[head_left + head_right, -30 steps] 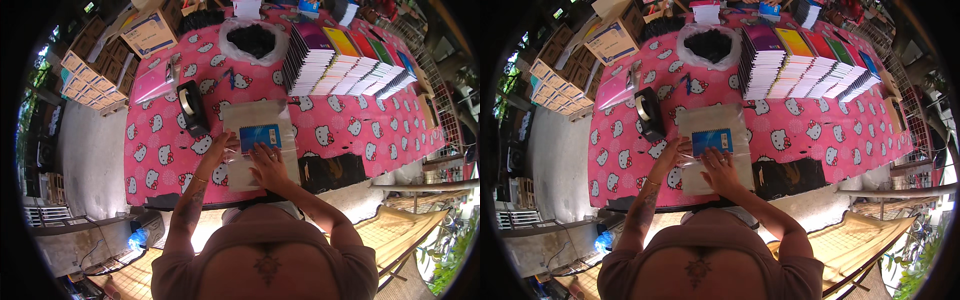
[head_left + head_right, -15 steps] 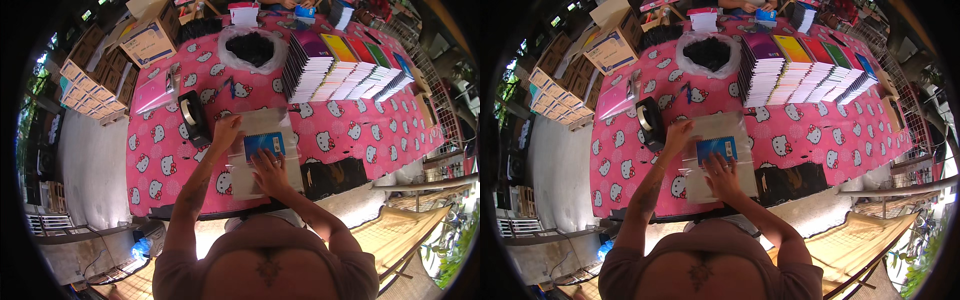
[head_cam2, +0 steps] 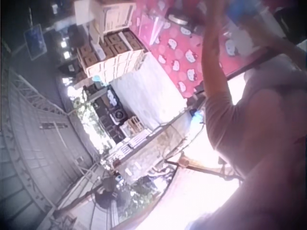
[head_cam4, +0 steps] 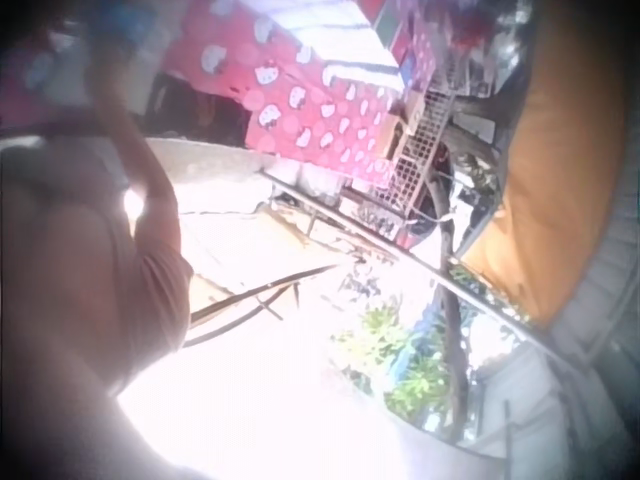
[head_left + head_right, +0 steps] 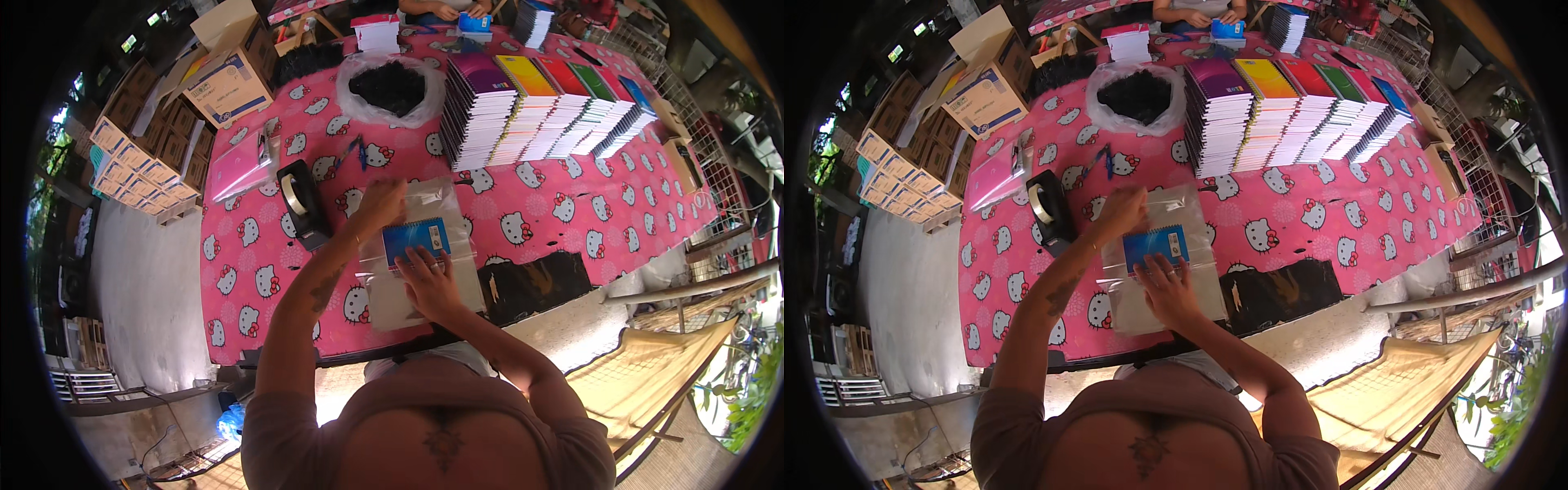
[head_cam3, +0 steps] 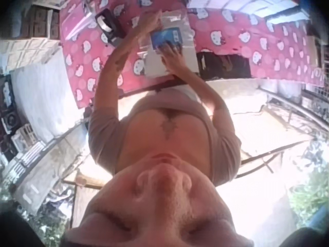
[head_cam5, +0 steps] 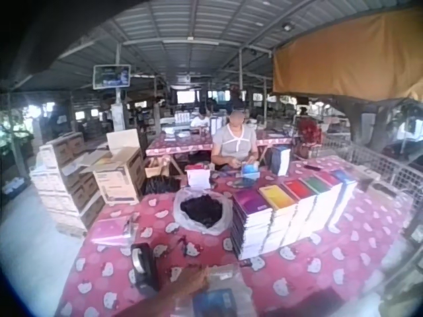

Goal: The person picks up several colorful small booklets from stacks on a table, aligns them together into a small bundle, and then places the bundle into a plastic bag.

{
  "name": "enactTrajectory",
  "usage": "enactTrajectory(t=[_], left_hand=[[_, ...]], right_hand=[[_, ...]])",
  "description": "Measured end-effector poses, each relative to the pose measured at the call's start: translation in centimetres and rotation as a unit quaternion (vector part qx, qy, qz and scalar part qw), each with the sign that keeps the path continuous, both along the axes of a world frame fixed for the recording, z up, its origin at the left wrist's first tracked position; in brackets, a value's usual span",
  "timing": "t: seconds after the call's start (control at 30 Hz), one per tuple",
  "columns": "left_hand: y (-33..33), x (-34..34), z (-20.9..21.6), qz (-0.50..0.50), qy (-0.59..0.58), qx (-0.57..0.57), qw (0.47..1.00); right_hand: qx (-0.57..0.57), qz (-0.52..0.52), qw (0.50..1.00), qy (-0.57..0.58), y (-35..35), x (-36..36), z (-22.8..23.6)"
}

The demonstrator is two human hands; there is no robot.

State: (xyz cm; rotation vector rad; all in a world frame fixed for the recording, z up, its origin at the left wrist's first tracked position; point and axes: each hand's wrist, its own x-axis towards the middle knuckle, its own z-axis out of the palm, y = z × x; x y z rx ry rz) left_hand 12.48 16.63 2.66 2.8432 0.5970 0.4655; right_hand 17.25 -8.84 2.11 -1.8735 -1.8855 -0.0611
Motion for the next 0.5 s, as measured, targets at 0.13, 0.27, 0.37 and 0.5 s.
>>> enactTrajectory(t=[0.13, 0.27, 0.37, 0.5], left_hand=[[-1.0, -0.9, 0.7, 0.033, -0.033, 0.003, 0.999], [-2.6, -1.4, 1.2, 0.057, 0.044, 0.091, 0.993], [-4.7, -1.1, 2.1, 0.073, -0.021, 0.187, 0.979], [-7.1, -1.8, 3.3, 0.042, -0.038, 0.274, 0.96]], right_hand=[[0.026, 0.009, 0.999, -0.021, 0.1, 0.0, -0.2], [0.039, 0.024, 0.998, -0.032, 0.0, 0.2, 0.1], [0.053, 0.029, 0.997, -0.039, 0.1, 0.5, -0.1], [0.057, 0.032, 0.997, -0.051, 0.2, 0.8, -0.4]])
